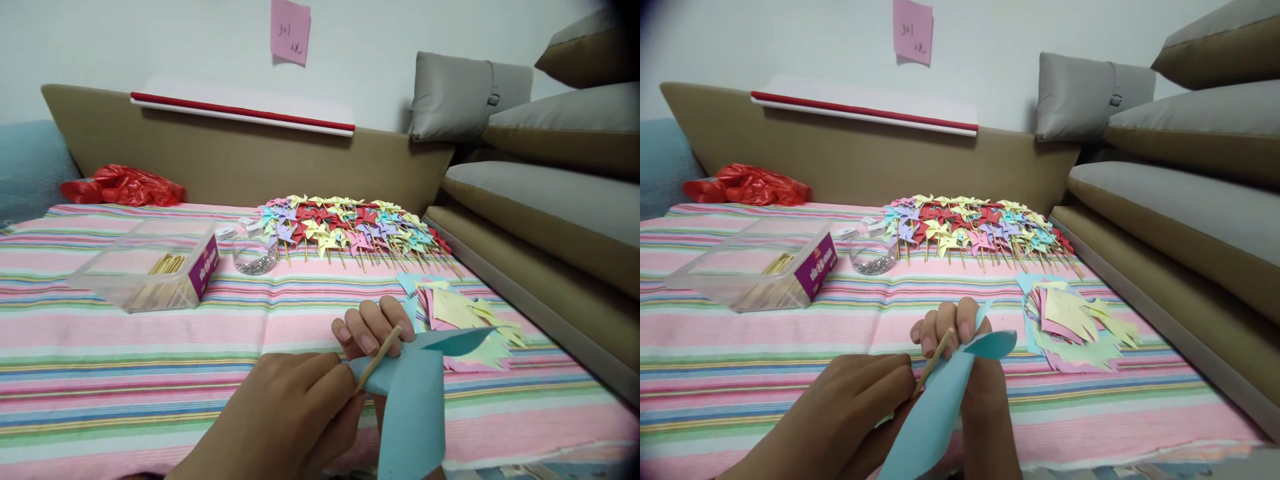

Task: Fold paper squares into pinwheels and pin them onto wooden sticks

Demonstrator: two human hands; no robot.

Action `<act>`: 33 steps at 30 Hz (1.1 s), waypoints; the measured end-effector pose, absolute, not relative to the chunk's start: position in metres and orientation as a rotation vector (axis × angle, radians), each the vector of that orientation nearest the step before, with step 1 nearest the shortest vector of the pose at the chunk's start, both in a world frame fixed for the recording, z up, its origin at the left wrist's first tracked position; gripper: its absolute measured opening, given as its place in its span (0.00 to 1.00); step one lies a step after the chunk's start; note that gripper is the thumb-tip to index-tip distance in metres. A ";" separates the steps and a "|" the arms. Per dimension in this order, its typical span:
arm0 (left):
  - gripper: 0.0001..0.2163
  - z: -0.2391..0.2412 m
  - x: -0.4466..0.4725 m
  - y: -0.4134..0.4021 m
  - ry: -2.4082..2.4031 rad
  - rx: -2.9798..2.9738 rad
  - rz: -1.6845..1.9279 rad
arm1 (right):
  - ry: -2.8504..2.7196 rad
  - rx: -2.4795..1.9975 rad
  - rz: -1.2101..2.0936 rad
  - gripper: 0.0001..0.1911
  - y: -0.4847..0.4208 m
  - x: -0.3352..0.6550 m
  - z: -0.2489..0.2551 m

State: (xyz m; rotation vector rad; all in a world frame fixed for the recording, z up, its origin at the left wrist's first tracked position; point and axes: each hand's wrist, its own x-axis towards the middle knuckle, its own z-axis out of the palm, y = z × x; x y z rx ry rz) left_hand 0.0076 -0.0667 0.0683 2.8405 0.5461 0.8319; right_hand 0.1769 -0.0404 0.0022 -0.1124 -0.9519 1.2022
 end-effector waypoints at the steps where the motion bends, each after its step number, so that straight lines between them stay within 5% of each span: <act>1: 0.12 0.068 0.007 -0.067 0.551 2.834 0.818 | -0.963 -0.113 1.204 0.23 -0.042 0.177 0.004; 22: 0.10 0.066 0.003 -0.066 0.594 2.902 0.662 | -0.715 -0.284 1.297 0.16 -0.066 0.166 0.030; 33: 0.14 0.066 0.004 -0.070 0.715 3.179 0.408 | -0.743 -0.414 1.226 0.21 -0.065 0.163 0.032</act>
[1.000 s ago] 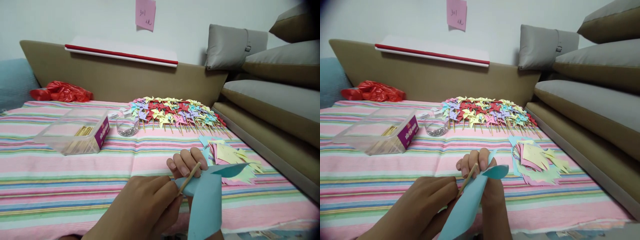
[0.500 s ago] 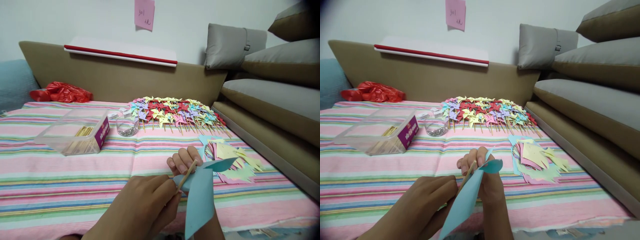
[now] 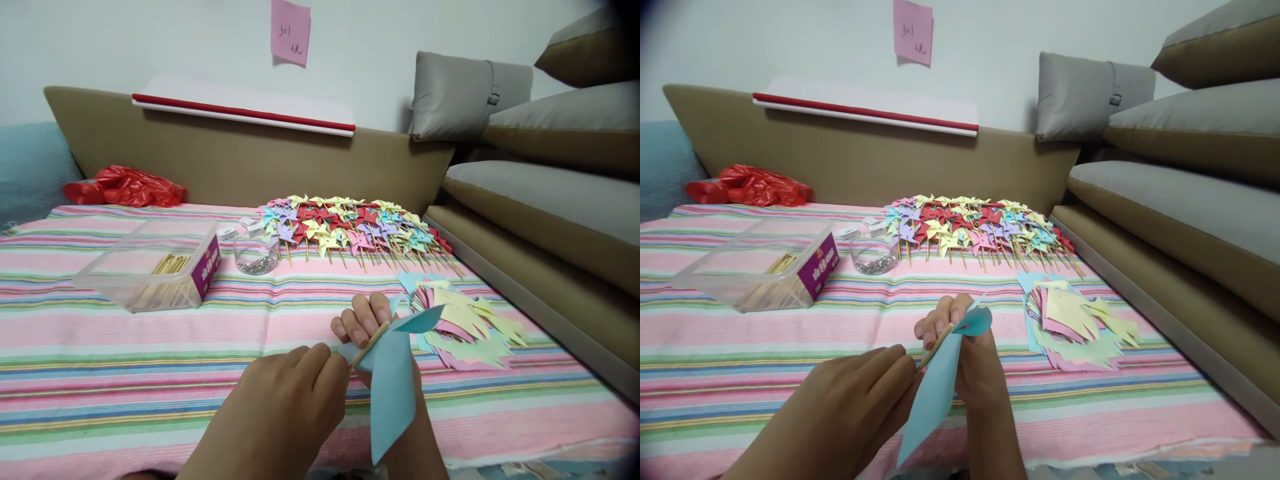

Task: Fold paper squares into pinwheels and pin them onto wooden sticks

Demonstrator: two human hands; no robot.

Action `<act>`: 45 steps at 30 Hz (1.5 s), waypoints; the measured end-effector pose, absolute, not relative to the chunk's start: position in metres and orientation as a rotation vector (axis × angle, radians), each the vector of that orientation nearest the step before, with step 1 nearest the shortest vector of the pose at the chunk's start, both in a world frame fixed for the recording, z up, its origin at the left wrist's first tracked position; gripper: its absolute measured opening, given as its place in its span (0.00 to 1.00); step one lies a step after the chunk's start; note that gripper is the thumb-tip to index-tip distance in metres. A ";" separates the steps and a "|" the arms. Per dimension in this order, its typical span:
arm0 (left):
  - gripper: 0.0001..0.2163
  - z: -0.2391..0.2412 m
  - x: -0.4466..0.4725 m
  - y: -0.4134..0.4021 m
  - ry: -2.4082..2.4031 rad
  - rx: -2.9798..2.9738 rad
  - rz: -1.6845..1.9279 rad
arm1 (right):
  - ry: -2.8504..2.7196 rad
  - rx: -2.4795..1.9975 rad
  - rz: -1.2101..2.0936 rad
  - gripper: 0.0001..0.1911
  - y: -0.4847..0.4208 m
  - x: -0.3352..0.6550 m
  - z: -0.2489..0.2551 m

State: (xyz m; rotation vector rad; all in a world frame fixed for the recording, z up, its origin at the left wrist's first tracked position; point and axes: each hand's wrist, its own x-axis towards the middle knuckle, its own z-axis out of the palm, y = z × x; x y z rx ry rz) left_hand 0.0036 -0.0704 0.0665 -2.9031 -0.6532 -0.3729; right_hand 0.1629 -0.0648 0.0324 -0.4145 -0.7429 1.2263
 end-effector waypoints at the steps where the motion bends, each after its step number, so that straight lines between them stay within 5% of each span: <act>1: 0.15 0.067 0.003 -0.071 -0.659 -2.899 -0.351 | -0.751 -0.414 1.220 0.20 -0.065 0.163 0.032; 15: 0.06 0.050 -0.006 -0.054 -0.960 -3.218 -0.594 | -0.740 -0.461 1.266 0.17 -0.064 0.159 0.032; 26: 0.12 0.041 -0.005 -0.044 -1.145 -3.465 -0.827 | -0.648 -0.571 1.346 0.24 -0.058 0.154 0.029; 31: 0.18 0.043 -0.002 -0.042 -1.426 -3.543 -1.262 | -0.541 -0.586 1.287 0.24 -0.054 0.160 0.027; 38: 0.20 0.036 -0.004 -0.030 -1.882 -3.084 -1.761 | -1.355 -0.974 1.316 0.26 -0.062 0.149 0.014; 45: 0.20 0.020 -0.012 -0.019 -2.056 -2.972 -1.763 | -1.425 -0.956 1.344 0.22 -0.062 0.126 0.016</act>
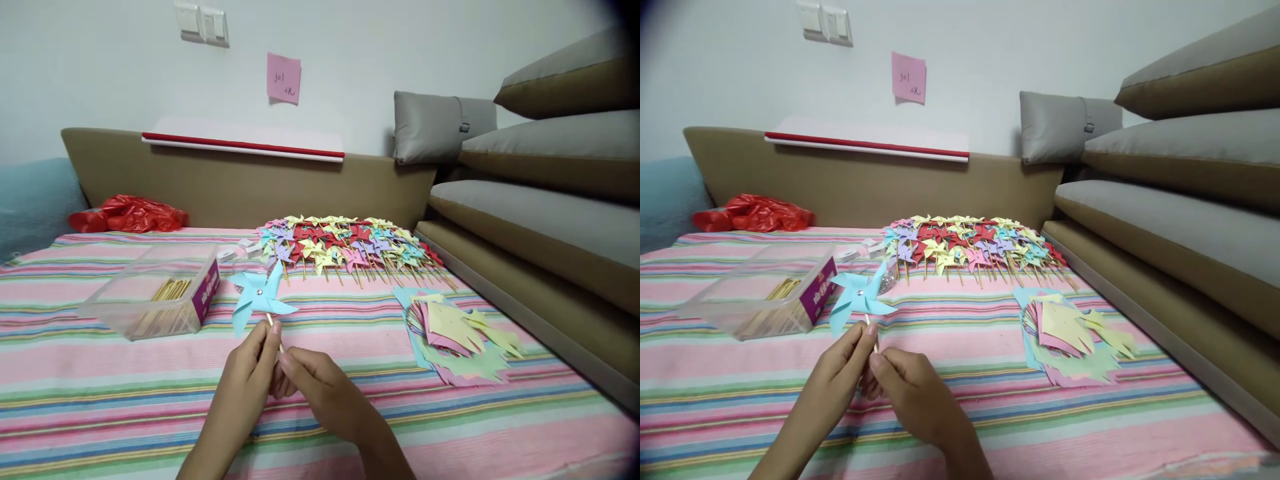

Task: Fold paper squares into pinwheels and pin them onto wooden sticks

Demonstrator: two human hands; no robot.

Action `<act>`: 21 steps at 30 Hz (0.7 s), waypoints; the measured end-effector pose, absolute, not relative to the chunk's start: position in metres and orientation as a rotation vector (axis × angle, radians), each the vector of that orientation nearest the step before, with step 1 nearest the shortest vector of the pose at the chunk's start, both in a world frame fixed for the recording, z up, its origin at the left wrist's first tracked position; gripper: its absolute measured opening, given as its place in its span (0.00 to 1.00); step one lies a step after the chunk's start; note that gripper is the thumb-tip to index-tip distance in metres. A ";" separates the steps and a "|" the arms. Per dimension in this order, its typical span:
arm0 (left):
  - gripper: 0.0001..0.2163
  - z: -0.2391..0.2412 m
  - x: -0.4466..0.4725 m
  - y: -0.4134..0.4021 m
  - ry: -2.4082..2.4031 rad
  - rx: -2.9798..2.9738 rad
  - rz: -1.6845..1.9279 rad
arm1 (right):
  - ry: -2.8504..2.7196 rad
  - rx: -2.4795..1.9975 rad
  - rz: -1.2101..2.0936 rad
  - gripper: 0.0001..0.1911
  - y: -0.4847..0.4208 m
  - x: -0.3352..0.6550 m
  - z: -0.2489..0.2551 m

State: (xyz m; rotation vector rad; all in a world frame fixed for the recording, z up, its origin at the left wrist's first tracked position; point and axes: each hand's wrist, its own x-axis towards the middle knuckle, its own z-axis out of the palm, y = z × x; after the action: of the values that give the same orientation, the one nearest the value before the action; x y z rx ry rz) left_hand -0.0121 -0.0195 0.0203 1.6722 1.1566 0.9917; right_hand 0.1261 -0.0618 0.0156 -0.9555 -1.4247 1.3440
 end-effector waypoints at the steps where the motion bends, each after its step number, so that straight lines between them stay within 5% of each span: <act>1: 0.20 0.019 -0.013 -0.019 1.163 1.688 0.991 | -1.418 -0.962 1.351 0.22 -0.061 0.127 0.015; 10: 0.20 0.023 -0.005 -0.014 1.225 1.925 0.887 | -1.332 -1.046 1.215 0.24 -0.057 0.142 0.001; 17: 0.18 0.000 0.010 -0.023 1.163 2.436 0.079 | -0.939 -1.417 0.772 0.33 -0.036 0.247 -0.011; 21: 0.17 -0.022 0.030 -0.021 0.925 2.489 -0.371 | -0.888 -1.548 0.606 0.31 -0.004 0.327 0.010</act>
State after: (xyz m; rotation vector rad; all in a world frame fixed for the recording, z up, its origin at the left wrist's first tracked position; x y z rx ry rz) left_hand 0.0302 -0.0205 -0.0223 2.4892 0.9252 -0.3714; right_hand 0.3266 -0.0035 0.0104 -1.5476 -0.8876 0.6059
